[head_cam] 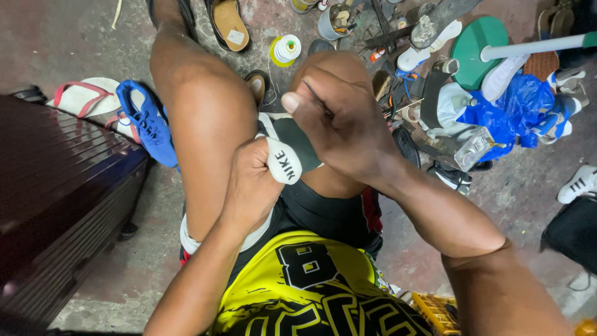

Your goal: The person sits on the floor and sews a black and white Nike sneaker using a needle and white thread. They repeatedly push the needle through the shoe's upper and pull the thread to secure stitches.

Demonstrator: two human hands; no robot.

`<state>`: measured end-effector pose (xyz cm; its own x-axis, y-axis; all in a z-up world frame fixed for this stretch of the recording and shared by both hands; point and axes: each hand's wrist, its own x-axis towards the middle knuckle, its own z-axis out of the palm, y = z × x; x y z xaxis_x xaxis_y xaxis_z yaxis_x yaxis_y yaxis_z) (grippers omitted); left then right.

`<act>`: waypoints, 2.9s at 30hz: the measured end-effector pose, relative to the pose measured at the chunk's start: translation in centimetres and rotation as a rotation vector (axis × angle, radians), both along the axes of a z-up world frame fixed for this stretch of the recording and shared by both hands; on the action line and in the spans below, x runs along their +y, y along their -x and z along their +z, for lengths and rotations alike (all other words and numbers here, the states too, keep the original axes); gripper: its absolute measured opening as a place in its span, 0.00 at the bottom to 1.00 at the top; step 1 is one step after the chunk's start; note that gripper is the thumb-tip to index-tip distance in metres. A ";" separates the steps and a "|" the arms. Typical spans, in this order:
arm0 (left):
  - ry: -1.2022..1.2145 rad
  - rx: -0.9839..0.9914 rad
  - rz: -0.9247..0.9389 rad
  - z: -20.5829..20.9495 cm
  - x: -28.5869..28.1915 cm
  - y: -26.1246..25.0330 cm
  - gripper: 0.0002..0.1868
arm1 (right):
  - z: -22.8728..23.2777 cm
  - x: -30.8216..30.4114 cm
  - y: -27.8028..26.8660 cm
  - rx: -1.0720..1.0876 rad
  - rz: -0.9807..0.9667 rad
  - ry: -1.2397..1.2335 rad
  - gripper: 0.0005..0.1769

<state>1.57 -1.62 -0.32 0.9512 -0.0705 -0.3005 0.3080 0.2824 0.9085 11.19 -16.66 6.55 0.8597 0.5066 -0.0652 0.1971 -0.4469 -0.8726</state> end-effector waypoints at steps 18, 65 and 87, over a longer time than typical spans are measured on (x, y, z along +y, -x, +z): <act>0.150 -0.060 -0.006 -1.7 0.0 2.2 0.05 | -2.3 -1.8 3.4 0.409 -0.195 -0.712 0.19; -0.629 -0.111 -0.191 6.5 0.1 0.5 0.07 | -1.0 -8.0 9.7 0.044 -0.151 -0.054 0.16; -0.521 -0.054 -0.177 7.1 -1.0 0.7 0.06 | 3.9 -7.9 6.3 -0.246 0.182 0.486 0.08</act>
<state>0.83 -2.59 6.82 0.9533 -0.0862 -0.2896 0.2590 -0.2606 0.9301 4.92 -24.53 10.43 0.7808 0.6097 -0.1366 0.4799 -0.7251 -0.4939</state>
